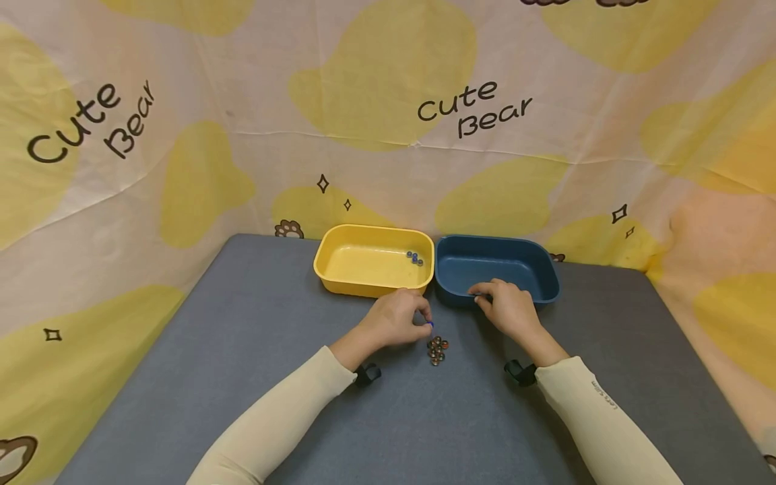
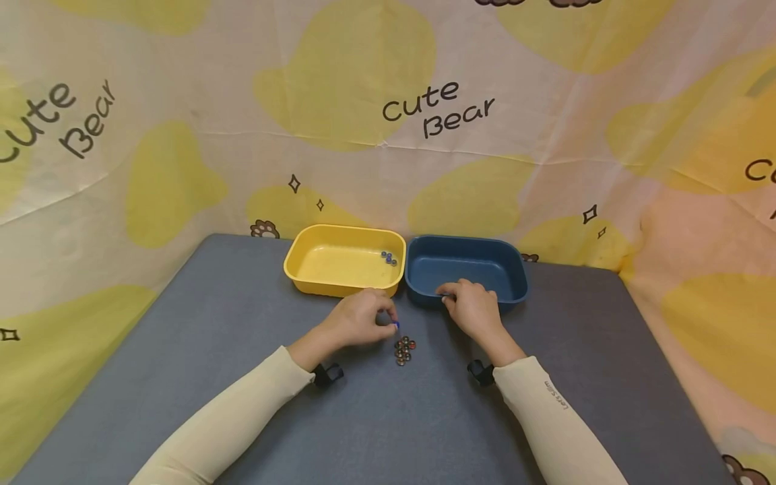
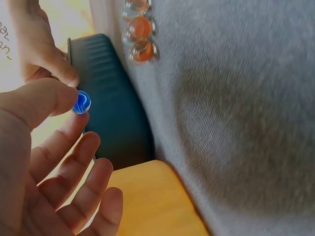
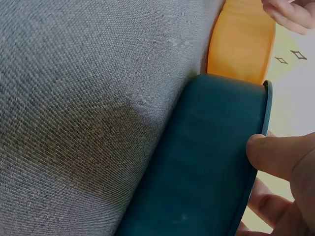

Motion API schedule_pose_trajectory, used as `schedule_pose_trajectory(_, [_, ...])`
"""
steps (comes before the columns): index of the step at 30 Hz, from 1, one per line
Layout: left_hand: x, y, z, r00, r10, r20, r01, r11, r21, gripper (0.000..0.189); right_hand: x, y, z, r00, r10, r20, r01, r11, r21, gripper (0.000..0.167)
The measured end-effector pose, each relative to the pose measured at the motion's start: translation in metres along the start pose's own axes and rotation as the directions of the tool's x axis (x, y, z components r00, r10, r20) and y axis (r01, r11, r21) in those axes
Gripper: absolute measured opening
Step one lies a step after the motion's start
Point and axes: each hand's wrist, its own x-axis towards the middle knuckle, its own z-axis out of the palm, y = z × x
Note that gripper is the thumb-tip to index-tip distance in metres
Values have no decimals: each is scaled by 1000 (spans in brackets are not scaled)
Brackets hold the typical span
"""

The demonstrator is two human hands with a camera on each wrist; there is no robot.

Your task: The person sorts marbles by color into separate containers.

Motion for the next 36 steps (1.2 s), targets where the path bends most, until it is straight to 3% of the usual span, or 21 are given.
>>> schedule_pose_trajectory(10, [2, -5, -20, 1000, 3, 5, -3, 999, 44, 10, 1, 0, -1, 1000, 4, 18, -4, 1000, 6, 21])
schedule_pose_trajectory(25, [9, -21, -49, 998, -47, -33, 48, 998, 27, 10, 0, 1, -1, 1000, 8, 14, -8, 1000, 5, 21])
schedule_pose_trajectory(36, [16, -45, -66, 996, -76, -48, 79, 994, 70, 13, 1, 1, -1, 1000, -4, 7, 4, 1000, 4, 21])
